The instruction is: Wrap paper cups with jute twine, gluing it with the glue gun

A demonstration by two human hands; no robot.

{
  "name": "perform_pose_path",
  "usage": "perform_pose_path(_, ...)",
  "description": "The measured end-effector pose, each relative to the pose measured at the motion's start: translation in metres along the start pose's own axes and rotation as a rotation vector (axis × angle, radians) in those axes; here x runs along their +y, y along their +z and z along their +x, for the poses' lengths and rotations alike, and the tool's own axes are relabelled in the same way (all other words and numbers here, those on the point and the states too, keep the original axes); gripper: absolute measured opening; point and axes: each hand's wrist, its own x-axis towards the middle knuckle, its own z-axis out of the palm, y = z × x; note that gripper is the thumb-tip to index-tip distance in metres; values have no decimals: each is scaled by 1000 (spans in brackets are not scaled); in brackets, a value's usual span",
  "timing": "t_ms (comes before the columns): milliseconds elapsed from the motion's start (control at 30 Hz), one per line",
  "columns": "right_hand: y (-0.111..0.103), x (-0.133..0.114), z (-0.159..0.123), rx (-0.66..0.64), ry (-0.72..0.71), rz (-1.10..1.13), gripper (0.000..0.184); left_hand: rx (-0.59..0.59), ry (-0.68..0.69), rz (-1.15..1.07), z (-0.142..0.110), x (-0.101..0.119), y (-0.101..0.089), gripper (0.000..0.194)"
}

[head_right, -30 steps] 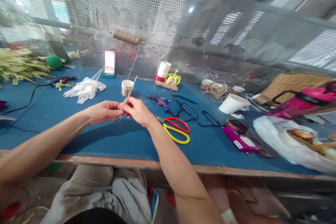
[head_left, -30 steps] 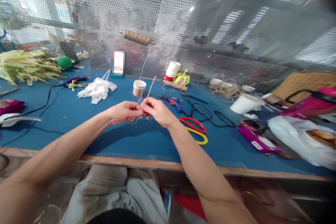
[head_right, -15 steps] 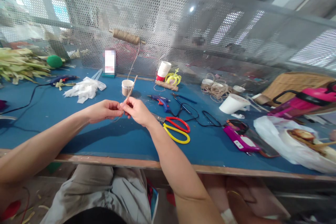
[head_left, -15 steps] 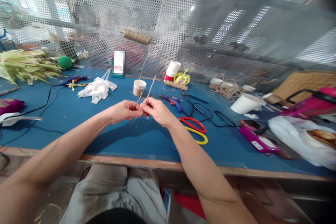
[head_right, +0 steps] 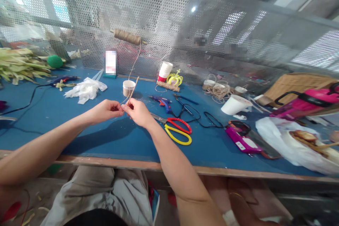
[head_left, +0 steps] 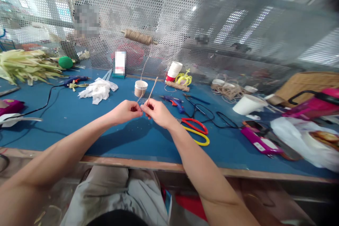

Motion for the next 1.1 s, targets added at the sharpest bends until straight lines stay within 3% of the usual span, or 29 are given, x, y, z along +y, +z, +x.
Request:
perform_pose_path(133, 2, 0, 0, 28, 0, -4, 25, 3, -20, -90, -1, 0, 2, 18)
perform_pose_path(367, 0, 1, 0, -136, -22, 346, 26, -130, -96, -357, -3, 5, -2, 22)
perform_pose_path(633, 0, 3, 0, -85, 12, 145, 26, -90, -45, -101, -1, -2, -4, 22)
perform_pose_path(1100, 2, 0, -1, -36, 6, -17, 23, -28, 8, 70, -2, 1, -4, 18)
